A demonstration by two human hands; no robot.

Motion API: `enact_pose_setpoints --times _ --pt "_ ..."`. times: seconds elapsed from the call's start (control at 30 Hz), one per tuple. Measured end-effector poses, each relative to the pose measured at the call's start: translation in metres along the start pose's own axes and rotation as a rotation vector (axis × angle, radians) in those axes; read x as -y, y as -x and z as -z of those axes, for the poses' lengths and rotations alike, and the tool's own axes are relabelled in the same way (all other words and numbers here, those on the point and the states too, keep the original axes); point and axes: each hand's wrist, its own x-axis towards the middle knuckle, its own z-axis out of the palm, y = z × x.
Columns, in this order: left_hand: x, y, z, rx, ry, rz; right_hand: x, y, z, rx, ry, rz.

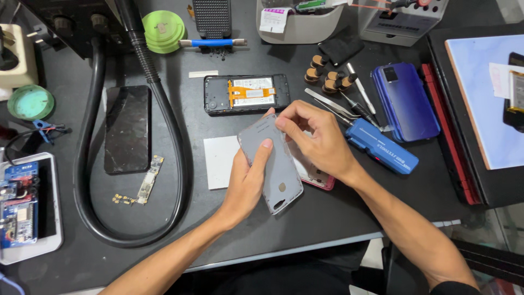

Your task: The person removes suction cups from a red smartphone, then uses a plastic pry tool to separate the back cover. They use a hot air gun to heat the edges of the back cover and continue prying it off. The back cover is removed and set aside.

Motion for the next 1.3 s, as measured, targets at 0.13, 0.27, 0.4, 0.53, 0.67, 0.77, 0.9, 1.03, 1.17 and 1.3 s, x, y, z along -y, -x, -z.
enact_pose_setpoints --times 0.13,0.27,0.4,0.53,0.67,0.77,0.9,1.03,1.17,1.3 --pt "-0.001 0.0 -0.001 0.011 0.025 0.035 -0.006 0.003 0.004 -0.016 0.082 0.047" --pt "0.001 -0.004 0.005 -0.006 0.111 0.078 -0.015 0.005 0.013 -0.121 0.084 -0.026" --pt "0.001 -0.014 0.011 -0.113 0.353 0.181 -0.014 0.003 0.034 -0.147 0.026 -0.061" --pt "-0.009 -0.017 0.019 -0.159 0.451 0.029 -0.005 -0.002 0.042 0.042 -0.254 -0.016" --pt "-0.017 -0.019 0.029 -0.237 0.462 -0.055 0.004 -0.004 0.04 0.153 -0.237 -0.122" --pt "-0.016 -0.024 0.029 -0.217 0.483 -0.048 0.006 -0.003 0.034 0.18 -0.285 -0.129" --pt "-0.012 -0.018 0.025 -0.097 0.242 -0.071 0.003 -0.002 0.026 0.187 -0.289 -0.15" --pt "-0.01 -0.011 0.022 -0.032 0.053 -0.046 -0.002 0.0 0.019 0.192 -0.243 -0.166" --pt "-0.006 -0.013 0.022 -0.031 0.066 0.014 -0.005 0.0 0.014 0.165 -0.062 -0.175" --pt "-0.002 -0.012 0.021 -0.024 0.024 -0.012 -0.005 0.0 0.009 0.095 0.173 -0.118"
